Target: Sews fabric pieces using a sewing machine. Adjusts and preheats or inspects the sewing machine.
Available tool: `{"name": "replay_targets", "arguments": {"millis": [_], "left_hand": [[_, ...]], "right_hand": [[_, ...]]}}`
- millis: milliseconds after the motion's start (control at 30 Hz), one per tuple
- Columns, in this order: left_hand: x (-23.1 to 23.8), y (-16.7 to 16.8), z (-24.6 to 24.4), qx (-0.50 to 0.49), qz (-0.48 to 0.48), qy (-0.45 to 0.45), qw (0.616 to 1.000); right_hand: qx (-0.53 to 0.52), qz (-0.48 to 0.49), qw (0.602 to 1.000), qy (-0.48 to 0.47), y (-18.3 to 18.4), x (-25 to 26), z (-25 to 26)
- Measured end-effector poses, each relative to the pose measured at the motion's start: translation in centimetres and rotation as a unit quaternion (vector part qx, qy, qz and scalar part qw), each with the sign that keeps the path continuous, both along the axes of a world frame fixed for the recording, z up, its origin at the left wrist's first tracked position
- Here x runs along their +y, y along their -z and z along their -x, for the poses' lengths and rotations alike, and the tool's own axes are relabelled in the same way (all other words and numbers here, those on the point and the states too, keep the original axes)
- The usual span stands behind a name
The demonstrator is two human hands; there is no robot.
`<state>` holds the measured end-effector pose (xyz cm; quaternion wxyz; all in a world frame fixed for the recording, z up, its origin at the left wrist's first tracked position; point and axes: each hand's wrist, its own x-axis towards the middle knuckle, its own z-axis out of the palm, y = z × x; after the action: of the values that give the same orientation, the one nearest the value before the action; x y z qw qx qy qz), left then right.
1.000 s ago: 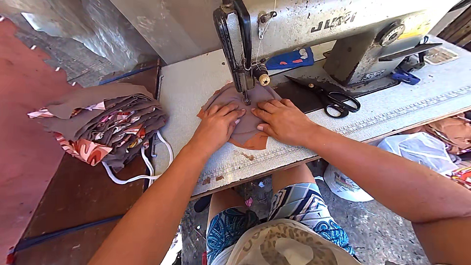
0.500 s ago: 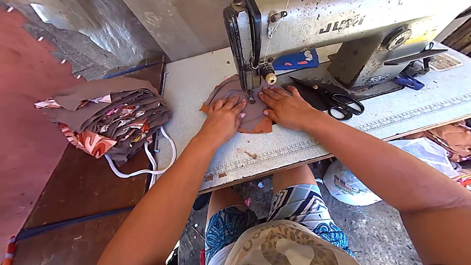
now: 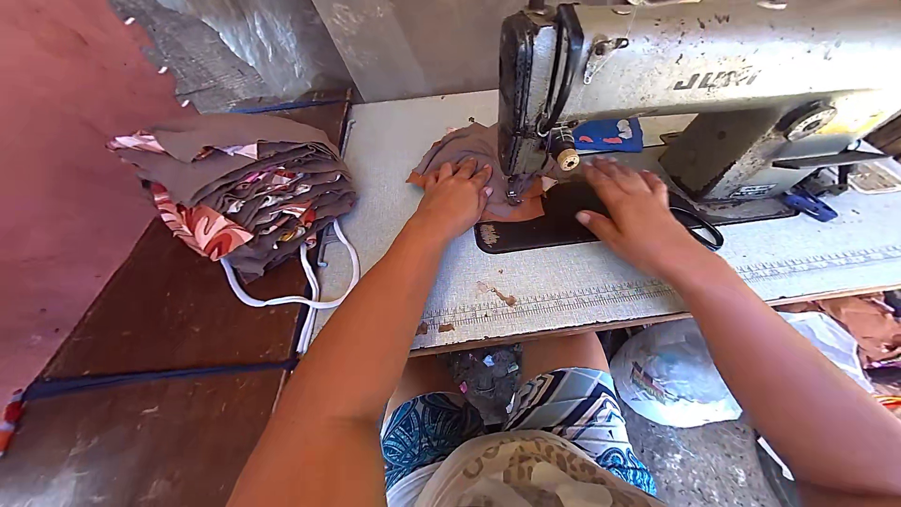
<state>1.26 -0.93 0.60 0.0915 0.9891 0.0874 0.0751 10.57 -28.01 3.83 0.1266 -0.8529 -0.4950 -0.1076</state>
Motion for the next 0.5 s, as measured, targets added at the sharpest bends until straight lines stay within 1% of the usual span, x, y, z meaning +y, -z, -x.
{"name": "replay_targets", "arguments": {"millis": [100, 233, 367, 500], "left_hand": [[0.5, 0.3, -0.6, -0.015, 0.007, -0.008, 1.0], [0.7, 1.3, -0.6, -0.053, 0.014, -0.016, 0.998], [1.0, 1.5, -0.1, -0.103, 0.034, -0.015, 0.994], [1.3, 1.5, 0.2, -0.174, 0.067, -0.032, 0.982]], "right_hand": [[-0.005, -0.04, 0.999, 0.022, -0.5, -3.9, 0.3], [0.005, -0.122, 0.988, 0.091, -0.3, -9.5, 0.7], [0.006, -0.201, 0.964, 0.172, 0.7, -14.7, 1.4], [0.026, -0.269, 0.932, 0.24, 1.9, -18.0, 2.7]]}}
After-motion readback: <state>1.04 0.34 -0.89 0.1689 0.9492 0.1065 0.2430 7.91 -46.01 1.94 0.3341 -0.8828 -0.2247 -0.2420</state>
